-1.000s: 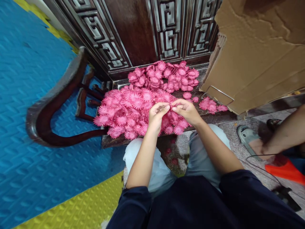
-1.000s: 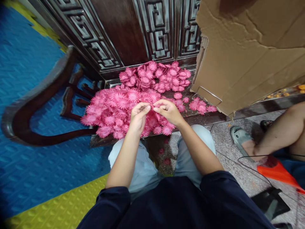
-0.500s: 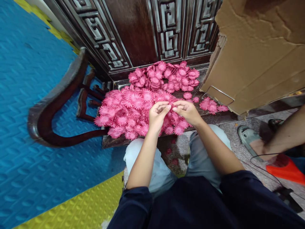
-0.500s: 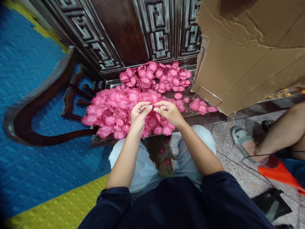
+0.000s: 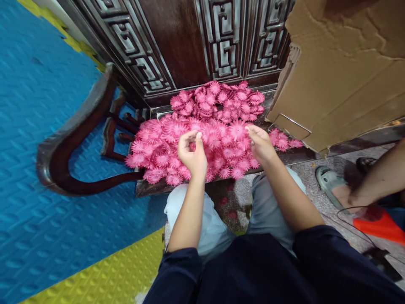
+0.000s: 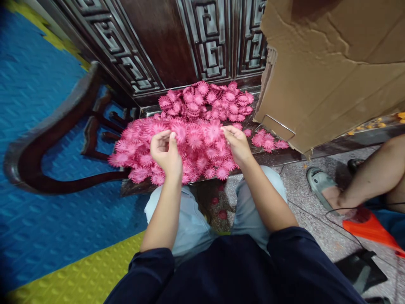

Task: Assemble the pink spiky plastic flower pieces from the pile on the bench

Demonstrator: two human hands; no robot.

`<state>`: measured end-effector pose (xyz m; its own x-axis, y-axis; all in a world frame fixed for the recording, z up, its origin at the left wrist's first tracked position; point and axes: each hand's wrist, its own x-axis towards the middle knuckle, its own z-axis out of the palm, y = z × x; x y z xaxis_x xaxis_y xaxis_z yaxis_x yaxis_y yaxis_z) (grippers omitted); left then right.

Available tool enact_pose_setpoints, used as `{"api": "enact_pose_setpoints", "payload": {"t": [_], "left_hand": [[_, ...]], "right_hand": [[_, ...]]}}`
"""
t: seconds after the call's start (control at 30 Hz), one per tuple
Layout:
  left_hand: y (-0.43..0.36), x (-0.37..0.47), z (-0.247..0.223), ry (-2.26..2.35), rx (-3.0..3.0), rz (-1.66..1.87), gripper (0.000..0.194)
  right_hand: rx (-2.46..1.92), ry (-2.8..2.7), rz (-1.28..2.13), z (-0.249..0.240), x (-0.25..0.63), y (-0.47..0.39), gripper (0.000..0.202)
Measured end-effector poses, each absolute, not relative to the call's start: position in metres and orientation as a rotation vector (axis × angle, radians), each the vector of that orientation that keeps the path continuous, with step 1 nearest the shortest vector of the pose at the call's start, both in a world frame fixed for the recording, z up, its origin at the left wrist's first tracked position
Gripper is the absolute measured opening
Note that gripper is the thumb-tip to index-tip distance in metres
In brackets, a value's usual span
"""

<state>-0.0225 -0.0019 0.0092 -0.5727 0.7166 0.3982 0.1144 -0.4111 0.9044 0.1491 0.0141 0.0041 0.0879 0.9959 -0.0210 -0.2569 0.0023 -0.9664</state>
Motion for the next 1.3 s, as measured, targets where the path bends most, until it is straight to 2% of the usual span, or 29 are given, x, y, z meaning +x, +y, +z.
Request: {"api": "enact_pose_setpoints", "payload": {"t": [0.1,0.23,0.37,0.53,0.87,1.07,1.3], "left_hand": [[-0.003,-0.024,0.007,1.611,1.326,2.044,0.012],[0.003,-0.023,-0.005,1.739,1.595,1.746,0.010],[0.013,-0.020,-0.018,1.771,1.737,1.600,0.012],[0.016,-0.018,-0.023,1.743,1.800,1.520,0.011],[0.002,-0.011,-0.009,1.756,1.886,1.526,0.029],[-0.004,-0.005,-0.005,1.607,2.014,1.449,0.024],[-0.006,-0.001,-0.005,1.545,2.098,1.339,0.052]], "right_hand": [[-1.096,-0.901,1.230,0.002,0.155,0.018,0.037],[-1.130,-0.934,1.215,-0.004,0.158,0.020,0.036],[-1.100,-0.920,1.235,-0.008,0.157,0.021,0.036],[-1.126,-0.958,1.230,-0.013,0.159,0.024,0.036],[-1.088,-0.915,1.325,-0.007,0.153,0.020,0.039],[-1.055,-0.977,1.413,-0.004,0.149,0.015,0.032],[-1.018,-0.886,1.565,0.000,0.150,0.015,0.035]]}}
